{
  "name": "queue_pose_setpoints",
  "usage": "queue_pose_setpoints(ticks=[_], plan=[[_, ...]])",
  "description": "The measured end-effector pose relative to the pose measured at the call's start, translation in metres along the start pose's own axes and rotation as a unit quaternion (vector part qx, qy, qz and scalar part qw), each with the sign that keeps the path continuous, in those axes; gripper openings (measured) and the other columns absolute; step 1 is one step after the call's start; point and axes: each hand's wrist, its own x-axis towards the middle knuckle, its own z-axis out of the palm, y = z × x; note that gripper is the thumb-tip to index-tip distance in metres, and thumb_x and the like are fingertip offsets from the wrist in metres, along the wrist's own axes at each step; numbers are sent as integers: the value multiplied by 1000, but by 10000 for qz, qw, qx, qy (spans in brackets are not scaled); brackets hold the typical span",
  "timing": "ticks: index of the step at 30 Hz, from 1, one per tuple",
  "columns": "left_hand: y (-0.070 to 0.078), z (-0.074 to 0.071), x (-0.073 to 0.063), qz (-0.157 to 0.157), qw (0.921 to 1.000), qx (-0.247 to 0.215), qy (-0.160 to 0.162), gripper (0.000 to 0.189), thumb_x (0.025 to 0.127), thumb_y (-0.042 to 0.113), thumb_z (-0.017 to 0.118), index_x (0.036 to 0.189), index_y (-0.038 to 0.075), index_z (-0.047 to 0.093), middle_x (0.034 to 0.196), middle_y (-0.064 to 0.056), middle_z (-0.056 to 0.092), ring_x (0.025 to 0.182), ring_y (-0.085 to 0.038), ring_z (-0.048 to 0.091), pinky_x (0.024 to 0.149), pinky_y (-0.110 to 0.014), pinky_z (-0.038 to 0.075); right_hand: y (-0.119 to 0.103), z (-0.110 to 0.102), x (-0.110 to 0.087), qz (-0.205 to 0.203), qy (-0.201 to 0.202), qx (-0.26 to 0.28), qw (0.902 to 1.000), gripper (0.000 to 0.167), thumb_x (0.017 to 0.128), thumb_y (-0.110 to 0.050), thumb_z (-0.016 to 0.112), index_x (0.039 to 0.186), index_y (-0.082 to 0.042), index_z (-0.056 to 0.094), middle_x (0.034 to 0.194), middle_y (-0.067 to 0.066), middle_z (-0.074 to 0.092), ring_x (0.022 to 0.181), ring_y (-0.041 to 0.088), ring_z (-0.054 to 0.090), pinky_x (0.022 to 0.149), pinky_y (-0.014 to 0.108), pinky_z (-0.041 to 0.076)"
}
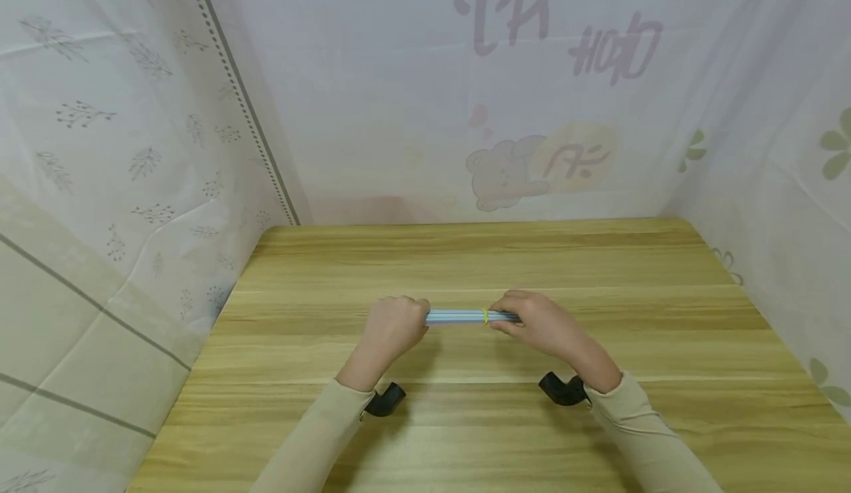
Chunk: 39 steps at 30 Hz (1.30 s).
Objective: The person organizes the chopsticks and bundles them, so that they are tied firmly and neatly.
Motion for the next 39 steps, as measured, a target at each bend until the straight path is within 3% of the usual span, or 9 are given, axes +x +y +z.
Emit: queue_pose_setpoints(ticks=[5, 13, 26, 39], plan=[[1, 0, 0, -6, 10000, -62, -10, 36, 76, 21, 78, 59, 16, 47, 48, 7, 36, 45, -5, 20, 38, -19, 18, -3, 3, 4, -245, -55, -134, 9996, 25, 89, -21, 67, 110, -8, 68, 92, -4, 63, 75, 3, 55, 66, 23, 49], [1, -1, 0, 0, 10000, 15, -41, 36, 76, 20, 78, 58, 16, 47, 49, 7, 34, 46, -5, 19, 39, -19, 16, -7, 9, 5, -499, 337, -220, 9979, 22, 87, -18, 70, 105, -6, 68, 88, -3, 63, 68, 2, 49, 60, 19, 45], [1, -4, 0, -13, 10000, -46, -11, 33, 76, 19, 78, 60, 15, 49, 49, 6, 37, 45, -6, 20, 39, -19, 18, -12, 15, 8, -247, 649, -470, 9965, 33, 83, -31, 72, 112, -15, 71, 82, -6, 64, 57, 0, 41, 51, 15, 36], [3, -5, 0, 40, 10000, 11, 16, 27, 76, 22, 80, 64, 14, 57, 50, 5, 48, 42, -4, 25, 36, -19, 26, -14, 20, 10, -553, 833, -1148, 9883, 47, 82, -41, 70, 126, -27, 63, 74, -4, 65, 50, -1, 38, 45, 14, 30]])
